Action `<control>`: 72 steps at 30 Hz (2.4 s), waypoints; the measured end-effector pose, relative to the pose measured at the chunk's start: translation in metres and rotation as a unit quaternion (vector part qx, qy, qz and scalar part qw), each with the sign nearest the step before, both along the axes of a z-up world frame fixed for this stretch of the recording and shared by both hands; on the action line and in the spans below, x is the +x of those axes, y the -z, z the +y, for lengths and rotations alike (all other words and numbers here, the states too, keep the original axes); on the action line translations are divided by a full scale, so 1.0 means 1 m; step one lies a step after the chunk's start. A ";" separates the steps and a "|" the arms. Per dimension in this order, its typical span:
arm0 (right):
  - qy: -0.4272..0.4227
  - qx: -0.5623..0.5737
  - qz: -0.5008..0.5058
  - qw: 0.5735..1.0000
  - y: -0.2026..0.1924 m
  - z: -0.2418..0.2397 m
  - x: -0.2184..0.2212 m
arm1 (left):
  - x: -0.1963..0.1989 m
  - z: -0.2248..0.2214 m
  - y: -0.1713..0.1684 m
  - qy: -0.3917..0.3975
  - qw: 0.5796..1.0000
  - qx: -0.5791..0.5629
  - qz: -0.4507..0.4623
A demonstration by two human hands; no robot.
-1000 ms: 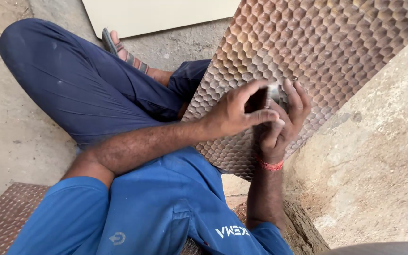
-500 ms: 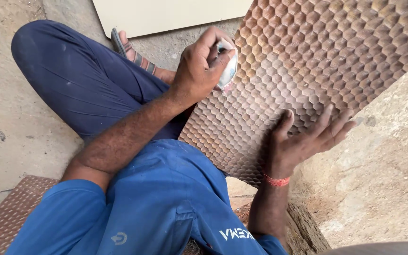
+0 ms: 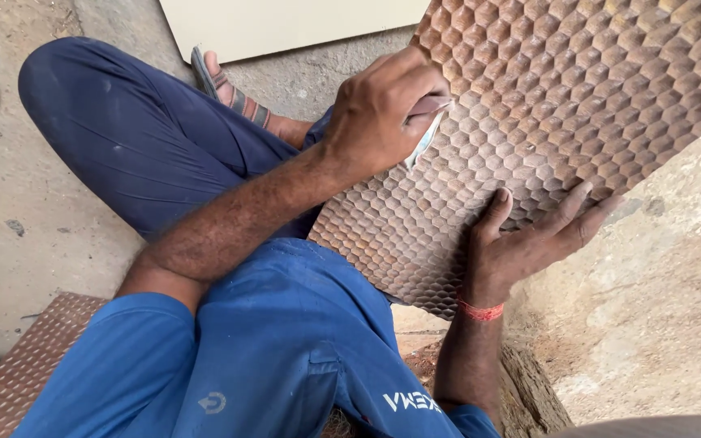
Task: The person sits on the floor with a carved wooden panel on their lap and rubs a small abrasive block over its textured surface, working across different areas. They lift and reposition the panel and continue rubbing the surface with the block.
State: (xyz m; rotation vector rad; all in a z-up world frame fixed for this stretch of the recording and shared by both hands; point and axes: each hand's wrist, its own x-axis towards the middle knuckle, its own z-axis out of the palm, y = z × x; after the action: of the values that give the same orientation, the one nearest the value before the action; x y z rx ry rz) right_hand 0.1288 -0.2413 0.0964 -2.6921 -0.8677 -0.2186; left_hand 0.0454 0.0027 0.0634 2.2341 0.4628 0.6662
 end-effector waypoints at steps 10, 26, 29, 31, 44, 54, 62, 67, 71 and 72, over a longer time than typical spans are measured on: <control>0.001 0.009 0.017 1.000 0.005 -0.007 0.001 | 0.015 0.002 -0.013 0.009 0.998 0.049 0.044; -0.010 -0.002 -0.010 1.000 0.016 -0.012 0.003 | 0.024 0.001 0.004 0.028 0.993 0.062 0.092; -0.006 -0.005 -0.003 1.000 0.011 -0.010 0.002 | 0.031 -0.001 0.014 0.007 0.995 0.071 0.063; -0.010 0.000 -0.005 1.000 0.009 -0.009 0.002 | 0.027 0.002 0.002 0.010 0.994 0.076 0.076; -0.018 0.023 0.005 1.000 0.002 -0.006 -0.001 | 0.031 0.012 0.008 0.052 0.986 0.025 0.155; -0.007 0.069 -0.064 0.995 -0.002 0.007 -0.001 | 0.032 0.015 -0.037 0.018 0.985 0.000 0.170; 0.026 0.043 -0.046 0.998 0.002 0.002 -0.006 | 0.030 0.012 -0.027 0.060 0.973 0.014 0.223; 0.038 0.035 -0.046 0.998 0.004 0.003 -0.008 | 0.033 0.005 -0.025 0.044 0.972 0.030 0.231; 0.055 0.023 -0.021 0.998 0.009 0.000 -0.005 | 0.027 0.003 -0.029 0.031 0.977 0.045 0.208; 0.055 0.024 -0.021 0.998 0.009 0.001 -0.004 | 0.032 0.003 -0.025 0.032 0.976 0.046 0.208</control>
State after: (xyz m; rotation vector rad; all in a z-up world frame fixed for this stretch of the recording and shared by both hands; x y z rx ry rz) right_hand 0.1252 -0.2406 0.0878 -2.7019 -0.7157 -0.3172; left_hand 0.0776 0.0060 0.0883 2.4716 0.5706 0.1833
